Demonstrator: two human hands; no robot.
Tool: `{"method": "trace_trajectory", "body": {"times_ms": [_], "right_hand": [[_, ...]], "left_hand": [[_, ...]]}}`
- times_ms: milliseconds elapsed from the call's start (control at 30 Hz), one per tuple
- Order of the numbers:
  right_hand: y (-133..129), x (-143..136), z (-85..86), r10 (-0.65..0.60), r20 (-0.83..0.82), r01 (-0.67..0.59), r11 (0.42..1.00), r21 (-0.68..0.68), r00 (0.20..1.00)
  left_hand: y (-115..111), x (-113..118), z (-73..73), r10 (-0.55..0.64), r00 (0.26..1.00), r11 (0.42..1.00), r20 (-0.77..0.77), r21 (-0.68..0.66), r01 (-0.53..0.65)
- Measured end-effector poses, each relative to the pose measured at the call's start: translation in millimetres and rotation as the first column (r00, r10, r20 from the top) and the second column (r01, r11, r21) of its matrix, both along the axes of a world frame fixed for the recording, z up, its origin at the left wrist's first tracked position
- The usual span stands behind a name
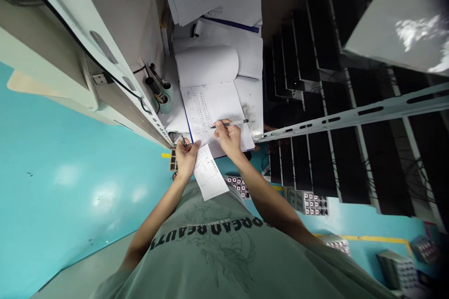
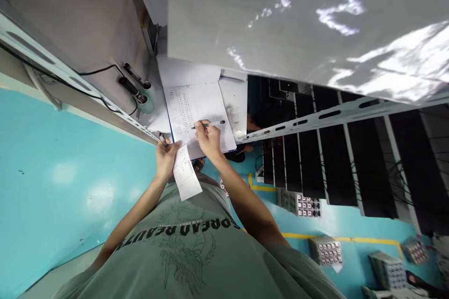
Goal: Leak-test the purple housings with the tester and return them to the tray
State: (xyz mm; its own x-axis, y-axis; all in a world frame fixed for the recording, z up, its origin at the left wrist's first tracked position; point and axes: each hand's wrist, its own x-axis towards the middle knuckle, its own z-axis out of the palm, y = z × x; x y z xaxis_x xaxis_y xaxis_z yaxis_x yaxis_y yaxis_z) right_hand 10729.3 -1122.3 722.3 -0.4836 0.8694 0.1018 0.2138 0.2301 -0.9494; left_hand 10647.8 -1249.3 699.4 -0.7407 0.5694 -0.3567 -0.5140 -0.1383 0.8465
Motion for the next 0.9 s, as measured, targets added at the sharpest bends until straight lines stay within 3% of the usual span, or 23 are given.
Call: {"method": "trace_trajectory", "body": {"times_ms": [267, 900], "right_hand": [[0.3, 1.9, -2.1, -0.029, -0.022, 0.028, 0.999, -0.031, 0.999], [1.0, 3.4, -3.6, -0.023, 0.023, 0.023, 1.0, -0.014, 0.999]], "left_hand": [[3.4, -0.8, -7.4, 0.002, 1.0, 1.0, -0.007, -0.027, -0.003], [3.2, -1.9, -8.5, 0.003, 1.0, 1.0, -0.011, -0.008, -0.003]]}}
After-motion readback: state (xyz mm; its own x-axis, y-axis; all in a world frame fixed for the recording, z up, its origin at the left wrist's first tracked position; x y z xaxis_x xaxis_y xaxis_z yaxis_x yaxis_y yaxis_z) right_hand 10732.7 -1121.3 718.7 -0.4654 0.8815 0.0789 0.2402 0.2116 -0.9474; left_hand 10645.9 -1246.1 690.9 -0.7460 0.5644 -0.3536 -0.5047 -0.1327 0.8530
